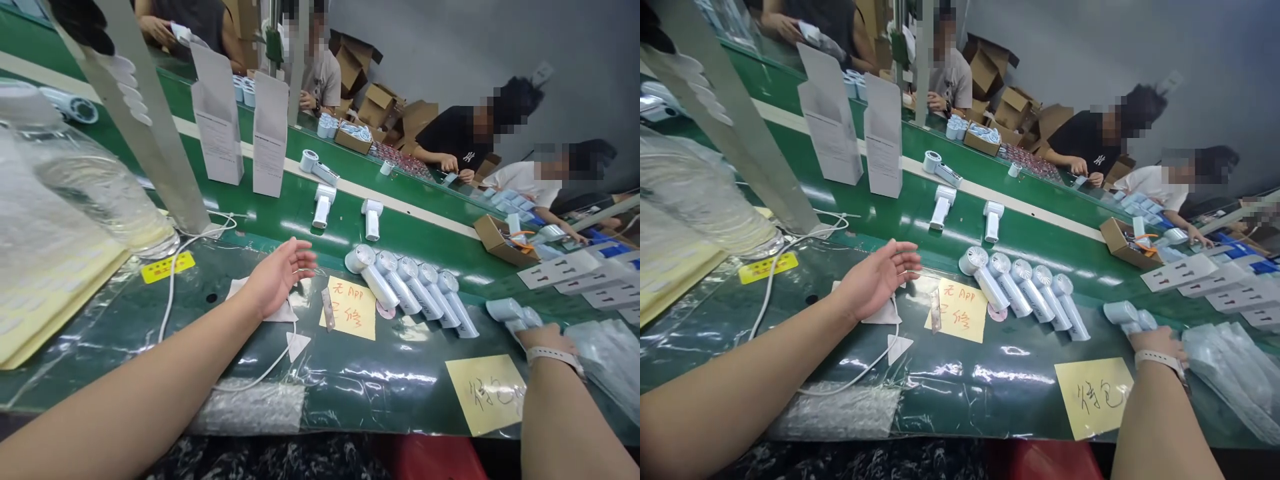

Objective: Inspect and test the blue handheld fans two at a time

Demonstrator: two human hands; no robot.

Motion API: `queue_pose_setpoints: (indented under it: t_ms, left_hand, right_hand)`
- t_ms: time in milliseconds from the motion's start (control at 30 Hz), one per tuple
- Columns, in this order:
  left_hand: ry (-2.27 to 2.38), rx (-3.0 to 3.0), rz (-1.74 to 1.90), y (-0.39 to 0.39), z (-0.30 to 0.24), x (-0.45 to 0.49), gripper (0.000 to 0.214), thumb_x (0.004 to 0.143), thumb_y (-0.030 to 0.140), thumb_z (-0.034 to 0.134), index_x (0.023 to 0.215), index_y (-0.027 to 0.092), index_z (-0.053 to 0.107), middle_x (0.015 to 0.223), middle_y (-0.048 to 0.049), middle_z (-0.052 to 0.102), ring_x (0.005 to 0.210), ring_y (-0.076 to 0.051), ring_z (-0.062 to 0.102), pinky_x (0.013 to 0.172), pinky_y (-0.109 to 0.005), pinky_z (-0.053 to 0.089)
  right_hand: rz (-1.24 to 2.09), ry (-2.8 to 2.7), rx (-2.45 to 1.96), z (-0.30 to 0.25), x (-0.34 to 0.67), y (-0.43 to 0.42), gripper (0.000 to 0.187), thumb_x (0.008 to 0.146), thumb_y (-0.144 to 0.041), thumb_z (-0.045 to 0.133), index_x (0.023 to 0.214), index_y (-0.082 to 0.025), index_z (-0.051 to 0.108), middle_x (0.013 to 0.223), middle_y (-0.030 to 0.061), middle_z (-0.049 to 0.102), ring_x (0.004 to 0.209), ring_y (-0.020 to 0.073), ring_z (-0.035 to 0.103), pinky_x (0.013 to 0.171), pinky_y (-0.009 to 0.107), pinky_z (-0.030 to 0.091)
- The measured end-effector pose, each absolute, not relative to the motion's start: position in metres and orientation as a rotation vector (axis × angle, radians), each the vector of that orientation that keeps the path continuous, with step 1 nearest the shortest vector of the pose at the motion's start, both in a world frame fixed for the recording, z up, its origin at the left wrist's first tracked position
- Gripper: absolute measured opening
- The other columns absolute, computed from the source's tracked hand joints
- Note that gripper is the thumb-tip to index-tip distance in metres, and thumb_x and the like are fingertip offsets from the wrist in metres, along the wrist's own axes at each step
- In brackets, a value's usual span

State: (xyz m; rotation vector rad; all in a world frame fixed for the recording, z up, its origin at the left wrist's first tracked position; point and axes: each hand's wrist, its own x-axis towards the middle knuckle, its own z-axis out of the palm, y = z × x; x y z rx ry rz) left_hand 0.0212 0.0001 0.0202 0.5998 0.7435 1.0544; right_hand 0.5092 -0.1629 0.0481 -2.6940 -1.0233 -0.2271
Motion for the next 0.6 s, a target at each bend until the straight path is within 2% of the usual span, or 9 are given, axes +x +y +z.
queue_pose_setpoints:
  t_ms: [67,100,133,200,267,333,400,500,600]
  left_hand:
    - [0.795,0.569,1.052,0.001,0.020,0.022,0.012,0.089,0.022,0.058,0.079,0.015,0.061,0.058,0.0023,0.049,0.051,-0.009,0.047,0.050,-0.021,0.041]
    - [0.803,0.561,1.050,0.001,0.020,0.021,0.014,0.088,0.017,0.057,0.074,0.015,0.059,0.053,0.0048,0.042,0.046,-0.008,0.039,0.046,-0.019,0.035]
    - [0.802,0.556,1.047,0.001,0.020,0.021,0.016,0.087,0.015,0.056,0.071,0.015,0.057,0.051,0.0060,0.037,0.044,-0.007,0.034,0.044,-0.018,0.031]
    - [0.793,0.557,1.048,0.000,0.021,0.021,0.016,0.084,0.014,0.058,0.068,0.016,0.055,0.050,0.0064,0.036,0.044,-0.007,0.032,0.044,-0.018,0.029]
    - [0.788,0.563,1.061,0.000,0.020,0.021,0.014,0.080,0.015,0.061,0.068,0.016,0.055,0.051,0.0057,0.039,0.045,-0.007,0.035,0.044,-0.018,0.031]
    - [0.794,0.564,1.063,0.000,0.017,0.021,0.013,0.077,0.016,0.063,0.068,0.017,0.054,0.052,0.0050,0.043,0.046,-0.007,0.037,0.045,-0.018,0.033]
    - [0.809,0.563,1.053,0.001,0.013,0.022,0.012,0.075,0.018,0.064,0.069,0.017,0.054,0.053,0.0048,0.045,0.046,-0.007,0.039,0.046,-0.018,0.033]
    - [0.830,0.567,1.049,0.002,0.009,0.022,0.012,0.074,0.020,0.064,0.069,0.018,0.053,0.054,0.0050,0.047,0.046,-0.007,0.040,0.046,-0.018,0.033]
    - [0.839,0.575,1.048,0.000,0.010,0.022,0.009,0.076,0.019,0.060,0.071,0.019,0.053,0.054,0.0052,0.048,0.045,-0.007,0.040,0.046,-0.019,0.033]
  right_hand:
    - [-0.340,-0.746,-2.787,0.061,0.492,-0.132,0.056,0.079,-0.031,0.064,0.133,-0.025,0.056,0.139,0.0334,0.047,0.134,0.0573,0.041,0.088,0.073,0.036]
    - [-0.347,-0.725,-2.811,0.067,0.480,-0.112,0.058,0.081,-0.030,0.063,0.137,-0.019,0.054,0.144,0.0369,0.042,0.139,0.0577,0.034,0.094,0.072,0.033]
    - [-0.316,-0.800,-2.805,0.073,0.468,-0.089,0.059,0.082,-0.028,0.062,0.138,-0.013,0.054,0.144,0.0388,0.042,0.140,0.0569,0.033,0.098,0.070,0.033]
    - [-0.168,-1.055,-2.752,0.078,0.441,-0.041,0.052,0.083,-0.027,0.062,0.132,-0.011,0.061,0.138,0.0355,0.052,0.134,0.0508,0.046,0.100,0.061,0.039]
    - [0.065,-1.355,-2.643,0.074,0.411,0.008,0.039,0.084,-0.027,0.065,0.122,-0.019,0.069,0.127,0.0210,0.066,0.120,0.0364,0.062,0.098,0.046,0.047]
    - [0.261,-1.586,-2.528,0.062,0.379,0.052,0.030,0.088,-0.032,0.065,0.117,-0.024,0.072,0.119,0.0095,0.073,0.110,0.0263,0.067,0.095,0.037,0.050]
    - [0.387,-1.722,-2.472,0.049,0.345,0.090,0.028,0.093,-0.037,0.064,0.116,-0.022,0.071,0.117,0.0065,0.073,0.106,0.0228,0.068,0.094,0.037,0.052]
    - [0.427,-1.759,-2.547,0.037,0.297,0.134,0.033,0.097,-0.038,0.062,0.122,-0.018,0.064,0.125,0.0090,0.066,0.107,0.0232,0.066,0.092,0.045,0.055]
    - [0.383,-1.714,-2.666,0.031,0.255,0.159,0.036,0.097,-0.037,0.062,0.127,-0.018,0.060,0.130,0.0104,0.062,0.111,0.0249,0.064,0.093,0.047,0.055]
